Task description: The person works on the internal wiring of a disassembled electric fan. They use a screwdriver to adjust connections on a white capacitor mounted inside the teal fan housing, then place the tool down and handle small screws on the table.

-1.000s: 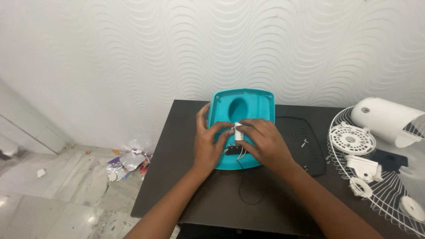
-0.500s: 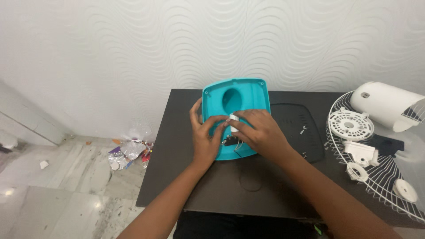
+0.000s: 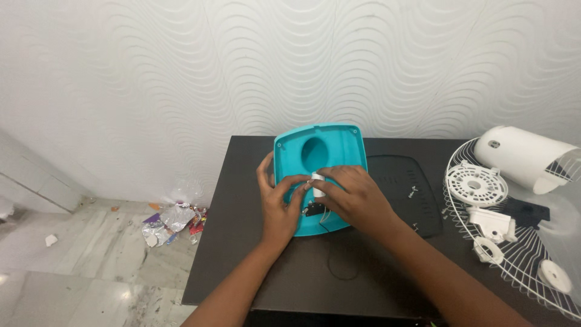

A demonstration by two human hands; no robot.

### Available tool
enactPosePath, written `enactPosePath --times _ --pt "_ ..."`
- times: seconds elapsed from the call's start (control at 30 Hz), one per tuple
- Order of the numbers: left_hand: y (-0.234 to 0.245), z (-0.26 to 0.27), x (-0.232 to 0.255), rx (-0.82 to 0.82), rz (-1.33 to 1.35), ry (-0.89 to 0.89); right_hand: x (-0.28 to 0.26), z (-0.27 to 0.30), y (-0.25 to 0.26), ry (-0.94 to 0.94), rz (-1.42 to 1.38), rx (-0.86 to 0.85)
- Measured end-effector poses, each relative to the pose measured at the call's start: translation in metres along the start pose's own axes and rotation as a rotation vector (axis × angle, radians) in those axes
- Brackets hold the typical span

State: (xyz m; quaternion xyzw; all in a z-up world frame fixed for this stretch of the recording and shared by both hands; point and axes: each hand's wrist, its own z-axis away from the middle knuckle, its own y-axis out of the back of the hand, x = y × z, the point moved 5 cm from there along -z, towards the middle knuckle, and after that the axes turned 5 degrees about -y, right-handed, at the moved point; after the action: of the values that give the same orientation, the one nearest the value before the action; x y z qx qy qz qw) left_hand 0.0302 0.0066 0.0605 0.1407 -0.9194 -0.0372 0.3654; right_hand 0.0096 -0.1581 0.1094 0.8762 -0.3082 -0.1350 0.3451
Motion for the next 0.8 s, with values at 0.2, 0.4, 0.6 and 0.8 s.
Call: enactPosePath --times 0.2,0.4,0.6,0.8 --pt "0.0 0.0 0.0 0.003 0.001 0.001 0.001 -0.001 -0.002 0.005 -0.005 -0.008" --pt "-0.002 -0.005 0.001 -0.032 -0.01 -0.002 0.005 0.002 0.0 0.006 0.031 0.019" --pt "-0.005 -0.013 -0.001 -0.055 -0.019 -0.004 0.01 0.003 0.0 -0.04 0.002 -0.006" --pt "-0.005 -0.017 -0.006 -0.071 -0.046 -0.013 0.015 -0.006 0.002 -0.073 -0.031 -0.059"
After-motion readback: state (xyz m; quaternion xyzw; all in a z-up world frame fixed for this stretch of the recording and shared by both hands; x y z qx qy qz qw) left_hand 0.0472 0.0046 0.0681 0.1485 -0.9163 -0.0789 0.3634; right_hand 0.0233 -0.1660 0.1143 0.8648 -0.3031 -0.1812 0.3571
